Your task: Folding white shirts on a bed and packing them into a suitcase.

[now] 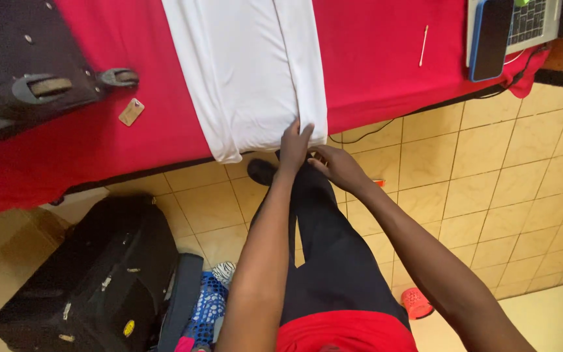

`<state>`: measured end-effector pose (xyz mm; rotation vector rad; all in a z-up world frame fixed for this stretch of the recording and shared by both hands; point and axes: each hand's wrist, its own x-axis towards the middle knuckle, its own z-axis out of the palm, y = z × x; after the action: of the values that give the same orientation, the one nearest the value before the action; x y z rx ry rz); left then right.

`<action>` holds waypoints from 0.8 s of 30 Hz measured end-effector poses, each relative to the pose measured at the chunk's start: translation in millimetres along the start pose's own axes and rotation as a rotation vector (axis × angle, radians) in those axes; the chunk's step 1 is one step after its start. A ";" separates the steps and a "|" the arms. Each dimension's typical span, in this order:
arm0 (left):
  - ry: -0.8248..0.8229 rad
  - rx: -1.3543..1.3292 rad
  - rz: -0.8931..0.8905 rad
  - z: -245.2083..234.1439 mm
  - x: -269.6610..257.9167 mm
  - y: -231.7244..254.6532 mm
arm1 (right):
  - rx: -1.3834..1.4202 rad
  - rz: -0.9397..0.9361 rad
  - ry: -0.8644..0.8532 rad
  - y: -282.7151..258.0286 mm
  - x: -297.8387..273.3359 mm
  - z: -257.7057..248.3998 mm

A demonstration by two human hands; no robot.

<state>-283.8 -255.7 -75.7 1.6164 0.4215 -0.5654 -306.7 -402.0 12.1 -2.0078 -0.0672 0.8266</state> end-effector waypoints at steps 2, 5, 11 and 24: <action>0.021 0.079 0.006 -2.0 -10.5 -9.9 | -0.046 0.062 0.084 3.7 2.1 -10.5; 0.018 0.104 -0.053 -6.0 -21.0 -10.1 | 0.007 0.046 0.160 2.3 10.4 -31.1; -0.126 0.197 -0.203 -24.0 -6.9 11.7 | -0.026 0.081 0.124 -22.7 78.1 -59.3; -0.621 0.896 -0.340 -66.3 37.9 -17.7 | 0.101 0.018 0.139 -64.3 266.5 -137.0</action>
<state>-255.6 -189.8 -107.5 2.0772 -0.0614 -1.6253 -4.8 -372.0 -31.2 -1.9672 0.0713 0.6857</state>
